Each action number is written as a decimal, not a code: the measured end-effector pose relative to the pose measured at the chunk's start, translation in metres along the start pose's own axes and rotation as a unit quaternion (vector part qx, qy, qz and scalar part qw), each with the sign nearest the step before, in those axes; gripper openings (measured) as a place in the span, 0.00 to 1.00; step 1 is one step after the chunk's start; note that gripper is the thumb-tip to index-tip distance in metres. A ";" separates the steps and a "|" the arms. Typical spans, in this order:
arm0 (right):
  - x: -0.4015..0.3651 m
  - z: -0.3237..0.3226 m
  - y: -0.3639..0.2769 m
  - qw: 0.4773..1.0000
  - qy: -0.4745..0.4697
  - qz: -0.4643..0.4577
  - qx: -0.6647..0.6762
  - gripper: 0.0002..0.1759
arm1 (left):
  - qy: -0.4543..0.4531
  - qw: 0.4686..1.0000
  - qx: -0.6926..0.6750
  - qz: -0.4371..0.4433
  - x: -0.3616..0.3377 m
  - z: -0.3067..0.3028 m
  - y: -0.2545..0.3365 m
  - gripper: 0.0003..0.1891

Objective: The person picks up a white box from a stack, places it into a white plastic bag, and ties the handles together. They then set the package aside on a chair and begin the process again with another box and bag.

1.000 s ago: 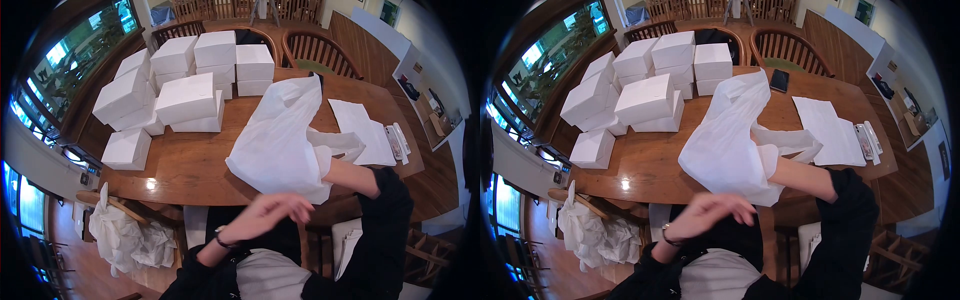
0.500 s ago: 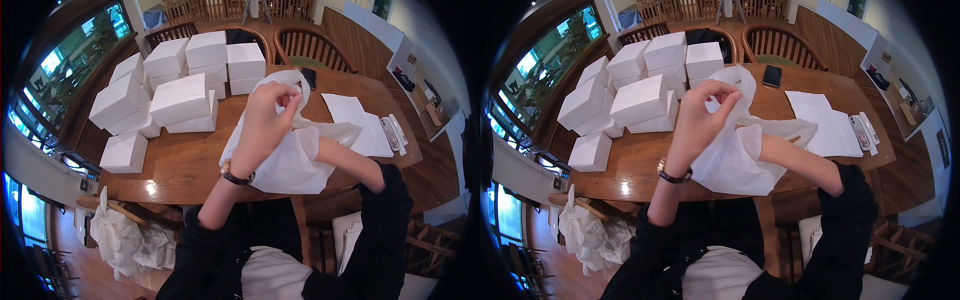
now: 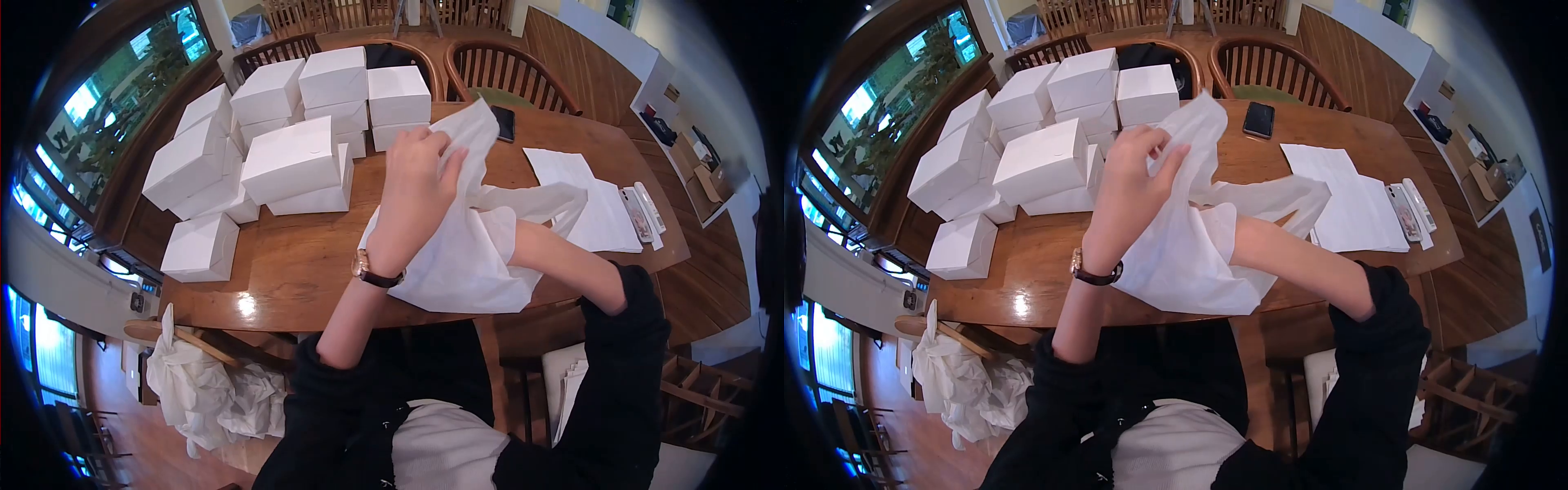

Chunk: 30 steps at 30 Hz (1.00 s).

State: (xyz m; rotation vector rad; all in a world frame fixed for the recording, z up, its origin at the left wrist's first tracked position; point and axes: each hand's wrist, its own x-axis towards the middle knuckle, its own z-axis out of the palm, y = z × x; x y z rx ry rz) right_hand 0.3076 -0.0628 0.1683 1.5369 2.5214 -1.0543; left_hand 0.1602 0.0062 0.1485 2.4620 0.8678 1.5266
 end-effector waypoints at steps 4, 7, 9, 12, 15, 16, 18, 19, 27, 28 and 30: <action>-0.002 0.003 0.003 0.999 0.016 -0.020 -0.019 0.28 | 0.034 0.976 -0.209 -0.057 0.010 -0.011 0.002 0.10; -0.005 -0.006 0.000 0.998 0.001 0.007 -0.069 0.27 | 0.008 0.938 -0.333 -0.095 0.017 -0.032 0.004 0.09; -0.001 0.007 0.039 0.994 0.086 -0.040 -0.051 0.26 | 0.008 0.891 -0.437 -0.127 0.018 -0.043 0.012 0.09; -0.003 0.002 0.051 0.993 0.117 0.005 -0.025 0.28 | 0.000 0.847 -0.521 -0.110 0.020 -0.058 0.008 0.11; -0.009 -0.008 0.030 0.989 0.058 0.114 -0.076 0.28 | -0.021 0.845 -0.527 -0.088 0.019 -0.070 0.001 0.11; -0.007 -0.008 0.023 0.982 0.031 0.151 -0.106 0.28 | -0.034 0.844 -0.524 -0.108 0.017 -0.074 -0.001 0.11; -0.002 -0.003 0.023 0.983 0.025 0.157 -0.094 0.29 | -0.062 0.842 -0.516 -0.145 0.011 -0.083 -0.005 0.10; 0.000 -0.002 0.022 0.983 0.022 0.160 -0.088 0.30 | -0.070 0.841 -0.512 -0.157 0.008 -0.088 -0.009 0.10; 0.003 -0.013 -0.004 0.986 -0.026 0.138 -0.092 0.31 | -0.220 0.780 -0.553 -0.195 -0.006 -0.123 -0.043 0.16; 0.003 -0.015 -0.007 0.984 -0.030 0.143 -0.105 0.32 | -0.259 0.783 -0.525 -0.208 -0.002 -0.126 -0.043 0.17; -0.002 -0.018 -0.025 0.979 -0.018 0.171 -0.105 0.31 | -0.314 0.823 -0.438 -0.180 0.002 -0.125 -0.056 0.19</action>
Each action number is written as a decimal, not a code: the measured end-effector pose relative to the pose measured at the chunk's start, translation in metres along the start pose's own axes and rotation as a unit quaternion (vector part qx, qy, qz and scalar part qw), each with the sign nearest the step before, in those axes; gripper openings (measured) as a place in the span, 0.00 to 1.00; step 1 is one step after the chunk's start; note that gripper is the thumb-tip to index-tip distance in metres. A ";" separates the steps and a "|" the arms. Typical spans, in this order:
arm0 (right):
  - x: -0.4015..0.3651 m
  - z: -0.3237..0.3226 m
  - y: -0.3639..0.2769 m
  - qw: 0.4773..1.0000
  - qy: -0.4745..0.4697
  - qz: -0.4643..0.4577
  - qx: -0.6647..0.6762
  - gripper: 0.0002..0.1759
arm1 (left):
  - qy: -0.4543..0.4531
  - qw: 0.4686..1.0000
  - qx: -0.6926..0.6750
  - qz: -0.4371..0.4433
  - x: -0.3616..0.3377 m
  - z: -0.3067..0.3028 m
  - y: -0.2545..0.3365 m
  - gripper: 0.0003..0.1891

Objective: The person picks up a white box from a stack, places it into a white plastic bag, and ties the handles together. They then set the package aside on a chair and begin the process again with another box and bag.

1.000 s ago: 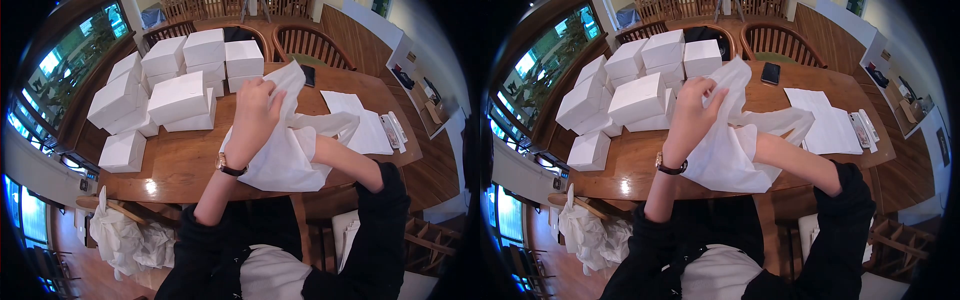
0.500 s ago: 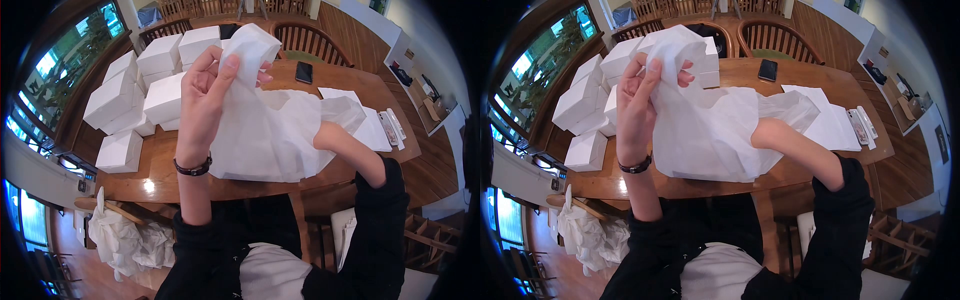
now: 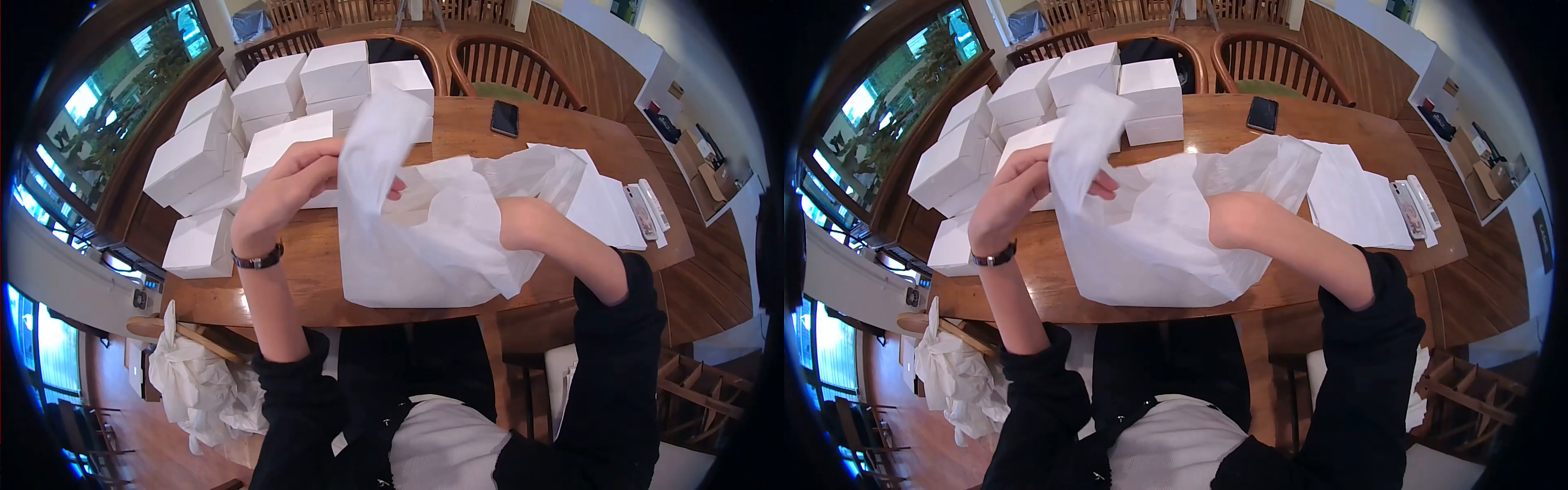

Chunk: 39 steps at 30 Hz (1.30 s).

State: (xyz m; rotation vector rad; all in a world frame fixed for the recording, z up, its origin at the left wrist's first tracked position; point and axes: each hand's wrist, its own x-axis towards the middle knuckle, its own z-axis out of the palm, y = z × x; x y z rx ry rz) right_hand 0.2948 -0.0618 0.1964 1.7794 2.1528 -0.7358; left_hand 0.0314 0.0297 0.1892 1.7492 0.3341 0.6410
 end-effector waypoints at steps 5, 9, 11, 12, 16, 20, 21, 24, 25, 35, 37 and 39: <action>0.003 0.008 0.002 0.999 0.037 0.032 0.022 0.34 | -0.159 0.975 0.156 -0.015 0.028 -0.017 0.014 0.20; -0.002 0.008 -0.005 0.999 0.037 0.003 0.039 0.31 | -0.311 0.941 0.108 -0.075 0.060 -0.033 0.007 0.22; -0.005 0.010 -0.005 0.996 0.034 -0.046 0.075 0.30 | -0.320 0.941 0.049 -0.098 0.070 -0.013 0.014 0.23; -0.008 0.010 -0.004 0.991 0.034 -0.076 0.101 0.30 | -0.328 0.940 0.071 -0.056 0.073 -0.007 0.013 0.23; -0.005 0.016 0.002 0.983 0.034 -0.122 0.133 0.29 | -0.344 0.933 0.095 -0.046 0.071 0.006 0.015 0.24; 0.021 0.038 0.021 0.989 0.035 -0.114 0.089 0.21 | -0.353 0.930 0.099 -0.018 0.068 0.017 0.003 0.21; 0.023 0.040 0.023 0.990 0.037 -0.115 0.080 0.20 | -0.378 0.913 0.152 0.000 0.068 0.018 0.003 0.17; 0.020 0.032 0.018 0.992 0.010 -0.125 0.020 0.19 | -0.381 0.855 0.285 -0.205 0.070 0.030 0.009 0.16; 0.017 0.028 0.013 0.994 0.000 -0.113 0.008 0.19 | -0.350 0.875 0.288 -0.167 0.064 0.037 0.006 0.15; -0.026 0.011 -0.007 0.965 0.164 -0.111 -0.171 0.16 | -0.357 0.835 0.402 -0.118 0.046 0.067 -0.015 0.18; -0.054 0.013 0.001 0.897 0.365 -0.168 -0.182 0.13 | -0.358 0.848 0.377 -0.101 0.045 0.065 -0.027 0.18; -0.077 0.001 0.001 0.821 0.528 -0.160 -0.146 0.11 | -0.339 0.879 0.331 -0.047 0.040 0.065 -0.035 0.18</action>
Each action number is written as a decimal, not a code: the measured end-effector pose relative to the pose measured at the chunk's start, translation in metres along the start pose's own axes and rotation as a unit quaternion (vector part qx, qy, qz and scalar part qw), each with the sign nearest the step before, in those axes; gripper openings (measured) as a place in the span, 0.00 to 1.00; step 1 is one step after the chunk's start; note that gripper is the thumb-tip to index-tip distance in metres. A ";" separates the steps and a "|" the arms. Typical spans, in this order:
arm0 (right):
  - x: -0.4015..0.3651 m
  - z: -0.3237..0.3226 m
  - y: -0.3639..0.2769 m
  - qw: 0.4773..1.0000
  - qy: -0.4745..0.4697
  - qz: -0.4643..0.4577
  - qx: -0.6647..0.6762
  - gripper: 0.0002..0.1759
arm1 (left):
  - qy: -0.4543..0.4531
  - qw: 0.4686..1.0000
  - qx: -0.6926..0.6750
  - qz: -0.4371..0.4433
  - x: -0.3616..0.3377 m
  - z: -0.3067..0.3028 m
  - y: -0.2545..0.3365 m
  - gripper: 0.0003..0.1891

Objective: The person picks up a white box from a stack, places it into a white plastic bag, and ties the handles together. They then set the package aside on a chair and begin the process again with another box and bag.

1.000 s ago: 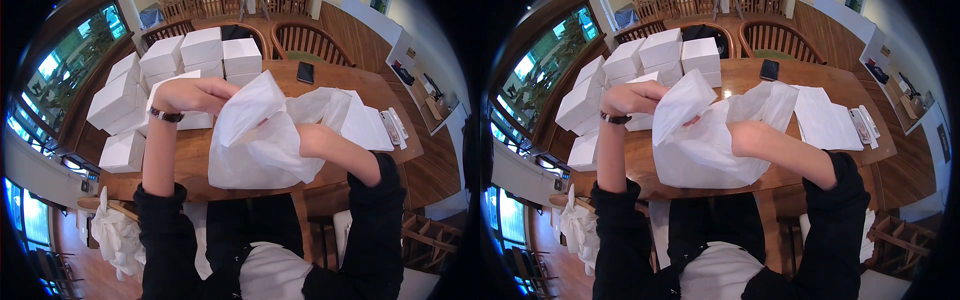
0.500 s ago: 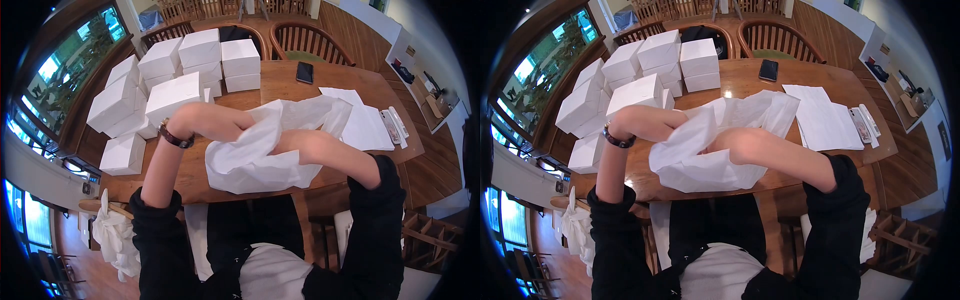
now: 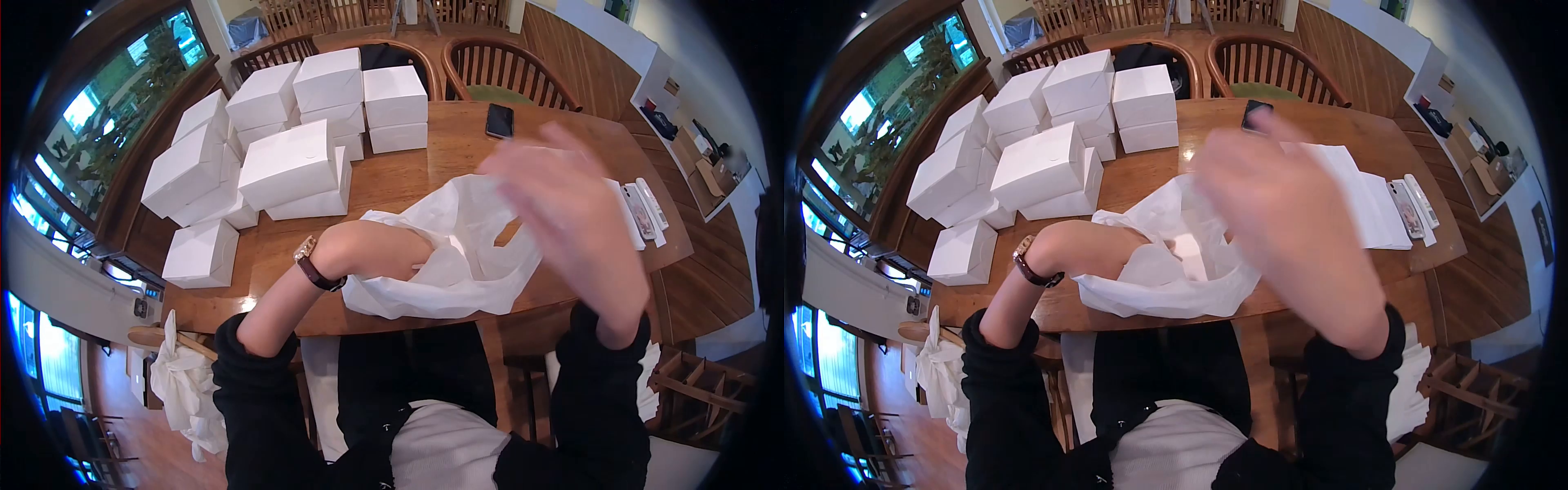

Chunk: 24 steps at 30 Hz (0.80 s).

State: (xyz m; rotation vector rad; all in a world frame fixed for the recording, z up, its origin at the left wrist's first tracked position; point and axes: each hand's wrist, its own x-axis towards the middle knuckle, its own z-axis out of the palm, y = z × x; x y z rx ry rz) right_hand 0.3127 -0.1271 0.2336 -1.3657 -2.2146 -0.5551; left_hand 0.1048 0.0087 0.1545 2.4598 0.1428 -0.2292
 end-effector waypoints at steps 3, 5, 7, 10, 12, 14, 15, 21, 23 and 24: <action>-0.015 -0.006 0.015 0.962 0.173 0.209 0.023 0.09 | -0.039 0.998 0.039 0.018 0.003 0.001 -0.007 0.24; -0.043 0.003 0.039 0.926 0.150 0.329 0.106 0.12 | -0.031 0.998 0.042 0.028 0.005 0.007 -0.011 0.26; -0.072 0.024 0.057 0.897 0.020 0.356 0.262 0.17 | -0.042 0.998 0.044 0.018 0.006 0.004 -0.006 0.27; -0.090 0.054 0.041 0.816 -0.020 0.310 0.488 0.20 | -0.066 0.997 0.031 -0.005 0.007 -0.003 0.008 0.28; -0.084 0.061 0.028 0.763 -0.005 0.283 0.581 0.19 | -0.052 0.999 0.009 0.009 0.008 0.004 -0.001 0.28; -0.075 0.062 0.023 0.730 0.003 0.267 0.629 0.18 | -0.057 0.997 0.036 -0.025 0.013 0.006 0.003 0.28; -0.072 0.059 0.024 0.715 0.000 0.251 0.652 0.17 | -0.060 0.996 0.049 -0.041 0.015 0.007 0.005 0.28; -0.053 0.052 0.026 0.645 0.085 0.196 0.734 0.18 | -0.033 0.995 0.085 -0.031 0.018 0.025 -0.013 0.25; -0.045 0.050 0.031 0.668 0.140 0.191 0.706 0.25 | 0.025 0.999 -0.010 -0.018 0.012 0.032 -0.022 0.23; -0.035 0.040 0.027 0.686 0.138 0.173 0.693 0.24 | 0.061 0.995 -0.075 -0.014 0.007 0.034 -0.025 0.22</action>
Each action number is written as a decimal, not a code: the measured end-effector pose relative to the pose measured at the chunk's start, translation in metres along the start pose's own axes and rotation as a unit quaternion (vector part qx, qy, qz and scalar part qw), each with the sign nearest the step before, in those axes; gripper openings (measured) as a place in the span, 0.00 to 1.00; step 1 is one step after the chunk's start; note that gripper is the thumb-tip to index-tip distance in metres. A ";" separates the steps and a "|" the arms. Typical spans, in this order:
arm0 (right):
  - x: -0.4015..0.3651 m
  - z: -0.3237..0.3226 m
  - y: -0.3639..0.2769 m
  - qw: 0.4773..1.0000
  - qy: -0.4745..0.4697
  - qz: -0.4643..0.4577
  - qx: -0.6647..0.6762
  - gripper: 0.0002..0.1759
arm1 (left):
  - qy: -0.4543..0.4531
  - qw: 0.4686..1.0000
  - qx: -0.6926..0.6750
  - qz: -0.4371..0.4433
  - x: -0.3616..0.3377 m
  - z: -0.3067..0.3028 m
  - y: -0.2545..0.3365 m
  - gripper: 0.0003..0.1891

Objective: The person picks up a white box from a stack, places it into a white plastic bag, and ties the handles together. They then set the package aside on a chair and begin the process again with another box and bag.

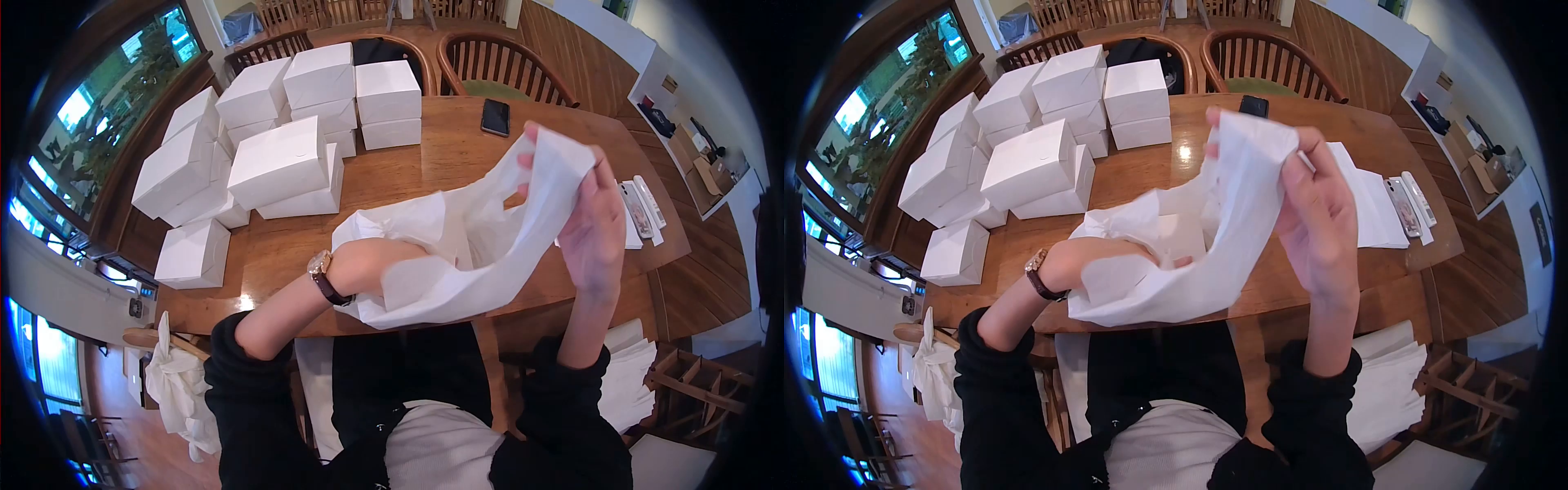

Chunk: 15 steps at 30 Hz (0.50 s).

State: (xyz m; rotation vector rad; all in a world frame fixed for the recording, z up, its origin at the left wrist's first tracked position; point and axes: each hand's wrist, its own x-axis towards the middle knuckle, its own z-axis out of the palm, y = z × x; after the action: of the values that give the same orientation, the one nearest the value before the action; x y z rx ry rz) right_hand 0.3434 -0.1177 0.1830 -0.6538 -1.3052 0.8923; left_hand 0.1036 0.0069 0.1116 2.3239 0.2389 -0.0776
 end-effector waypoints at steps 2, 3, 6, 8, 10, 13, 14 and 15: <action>0.010 0.001 0.001 0.998 0.016 -0.044 -0.037 0.23 | 0.074 0.997 0.020 0.030 -0.016 -0.001 0.000 0.22; 0.015 0.002 0.001 0.996 0.024 -0.066 -0.056 0.22 | 0.111 0.992 0.030 0.045 -0.020 -0.001 0.000 0.23; 0.026 0.008 0.011 0.993 0.050 -0.084 -0.067 0.20 | 0.106 0.994 0.034 0.020 -0.012 -0.002 -0.001 0.22; 0.036 0.006 0.020 0.993 0.046 -0.095 -0.061 0.19 | 0.103 0.994 0.023 0.013 -0.005 -0.002 -0.001 0.23; 0.040 0.013 0.024 0.992 0.048 -0.103 -0.061 0.17 | 0.088 0.994 0.055 0.019 0.000 -0.004 -0.013 0.25; 0.041 0.020 0.024 0.994 -0.003 -0.094 -0.055 0.18 | 0.067 0.989 0.131 0.022 0.009 -0.006 -0.055 0.30; 0.041 0.022 0.023 0.994 -0.025 -0.095 -0.051 0.19 | 0.071 0.989 0.130 0.008 0.009 -0.007 -0.061 0.31; 0.041 0.026 0.021 0.993 -0.052 -0.100 -0.043 0.19 | 0.074 0.989 0.130 -0.006 0.010 -0.010 -0.056 0.31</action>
State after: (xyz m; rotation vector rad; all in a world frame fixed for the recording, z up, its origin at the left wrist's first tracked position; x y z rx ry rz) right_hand 0.3147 -0.0734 0.1917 -0.5382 -1.4807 0.7171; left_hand 0.1018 0.0534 0.0778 2.5912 0.3333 0.0627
